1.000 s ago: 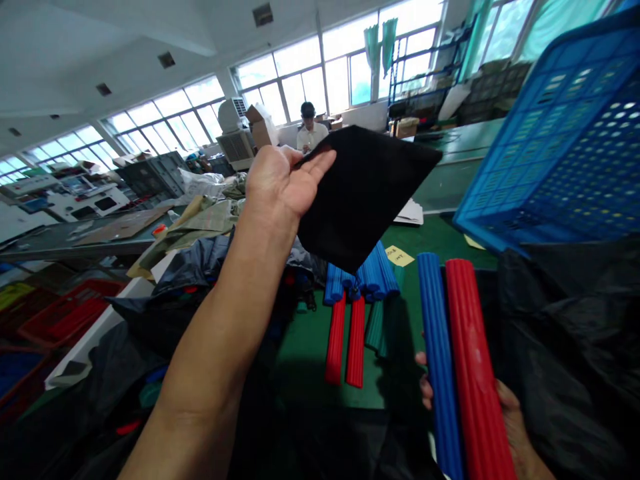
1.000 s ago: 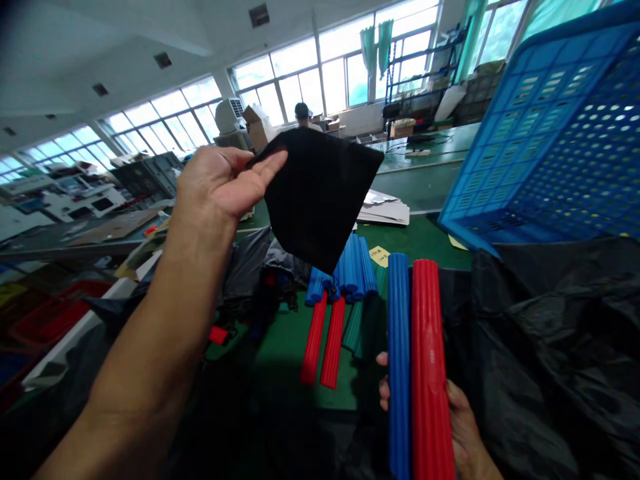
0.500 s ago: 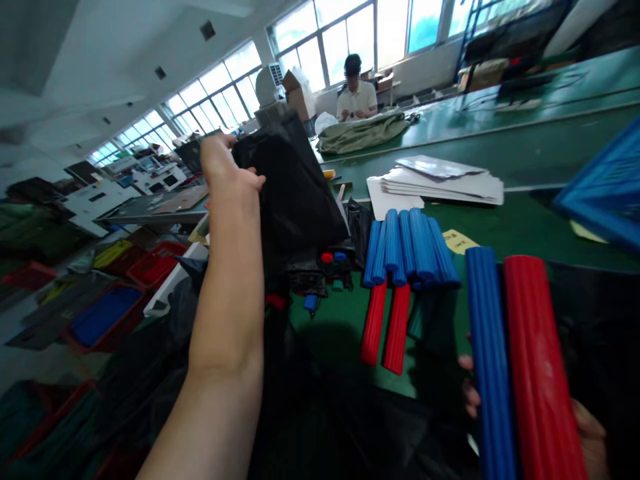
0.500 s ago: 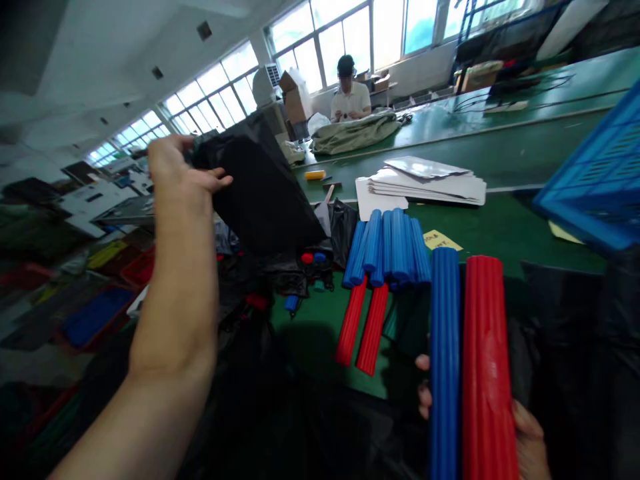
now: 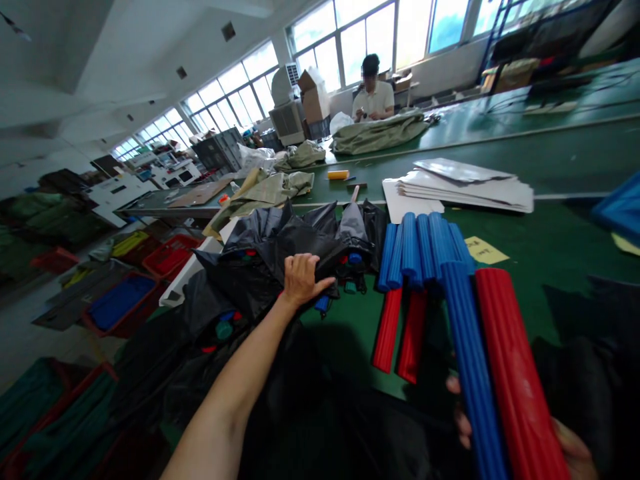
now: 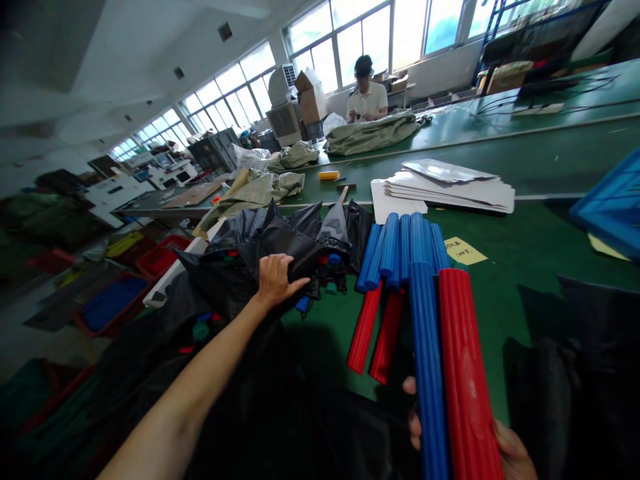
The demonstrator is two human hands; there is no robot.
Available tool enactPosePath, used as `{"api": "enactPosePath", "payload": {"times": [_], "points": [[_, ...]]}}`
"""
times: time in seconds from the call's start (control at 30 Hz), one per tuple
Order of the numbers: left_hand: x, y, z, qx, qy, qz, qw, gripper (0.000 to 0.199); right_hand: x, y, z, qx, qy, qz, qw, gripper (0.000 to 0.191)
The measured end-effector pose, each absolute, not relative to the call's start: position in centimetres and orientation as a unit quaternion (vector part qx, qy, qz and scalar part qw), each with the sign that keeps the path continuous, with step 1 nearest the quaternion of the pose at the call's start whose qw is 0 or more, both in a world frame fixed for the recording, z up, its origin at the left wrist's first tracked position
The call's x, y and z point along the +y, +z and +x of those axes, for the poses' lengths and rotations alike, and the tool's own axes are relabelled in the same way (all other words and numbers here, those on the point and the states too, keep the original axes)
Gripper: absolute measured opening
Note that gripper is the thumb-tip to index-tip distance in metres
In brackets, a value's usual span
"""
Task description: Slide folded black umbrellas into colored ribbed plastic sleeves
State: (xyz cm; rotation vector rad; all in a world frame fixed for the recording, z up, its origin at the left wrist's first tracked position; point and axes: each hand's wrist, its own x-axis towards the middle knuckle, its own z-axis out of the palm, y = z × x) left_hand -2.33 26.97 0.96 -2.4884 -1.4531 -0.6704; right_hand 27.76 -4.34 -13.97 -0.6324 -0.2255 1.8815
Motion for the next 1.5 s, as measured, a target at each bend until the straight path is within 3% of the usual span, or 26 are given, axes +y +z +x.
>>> {"api": "enactPosePath", "payload": {"times": [0.1,0.2,0.27,0.37,0.43,0.5,0.6,0.77,0.83,0.93,1.07,1.13,1.3,1.5], "points": [[26.1,-1.9,-2.4,-0.530,-0.130,-0.831,0.105,0.051,-4.3,-13.9,26.9,0.003,0.780,-0.270,0.564,0.074],[26.8,-0.7,-3.2,-0.552,-0.132,-0.822,0.041,0.029,-4.3,-13.4,26.6,0.012,0.785,-0.282,0.551,0.060],[27.1,1.9,-4.1,-0.538,-0.158,-0.825,-0.070,0.023,-4.2,-12.7,26.5,-0.005,0.794,-0.277,0.541,0.055],[26.4,6.2,-5.2,-0.485,-0.157,-0.799,-0.318,0.037,-3.8,-11.3,25.8,-0.035,0.814,-0.251,0.523,0.055],[25.5,7.7,-5.1,-0.439,-0.110,-0.763,-0.462,0.043,-3.6,-10.2,25.1,-0.045,0.822,-0.235,0.517,0.054],[24.3,7.3,-4.2,-0.397,-0.037,-0.742,-0.539,0.047,-3.6,-9.4,24.6,-0.053,0.831,-0.219,0.508,0.054],[21.8,3.3,-1.2,-0.393,0.032,-0.782,-0.483,0.046,-4.5,-8.8,24.4,-0.078,0.847,-0.200,0.487,0.064],[14.6,-4.3,4.3,-0.553,-0.077,-0.819,-0.135,0.073,-7.1,-8.6,25.9,-0.082,0.826,-0.221,0.512,0.064],[11.6,-6.0,5.4,-0.566,-0.140,-0.808,-0.084,0.055,-8.0,-8.6,26.7,-0.073,0.822,-0.233,0.515,0.065],[7.6,-7.8,5.9,-0.511,-0.155,-0.837,-0.120,0.033,-8.9,-8.8,27.3,-0.059,0.801,-0.242,0.545,0.064],[3.7,-10.4,5.8,-0.453,-0.047,-0.876,-0.156,0.044,-9.5,-8.7,27.4,-0.065,0.801,-0.221,0.552,0.063],[2.8,-11.6,5.5,-0.477,-0.022,-0.865,-0.153,0.039,-9.7,-8.6,27.2,-0.085,0.810,-0.211,0.541,0.064],[2.7,-12.6,4.6,-0.479,-0.039,-0.863,-0.159,0.023,-10.4,-8.9,26.7,-0.134,0.819,-0.215,0.515,0.064],[2.1,-14.1,2.6,-0.427,-0.092,-0.886,-0.154,0.025,-12.8,-10.7,25.2,-0.161,0.798,-0.226,0.535,0.054]]}}
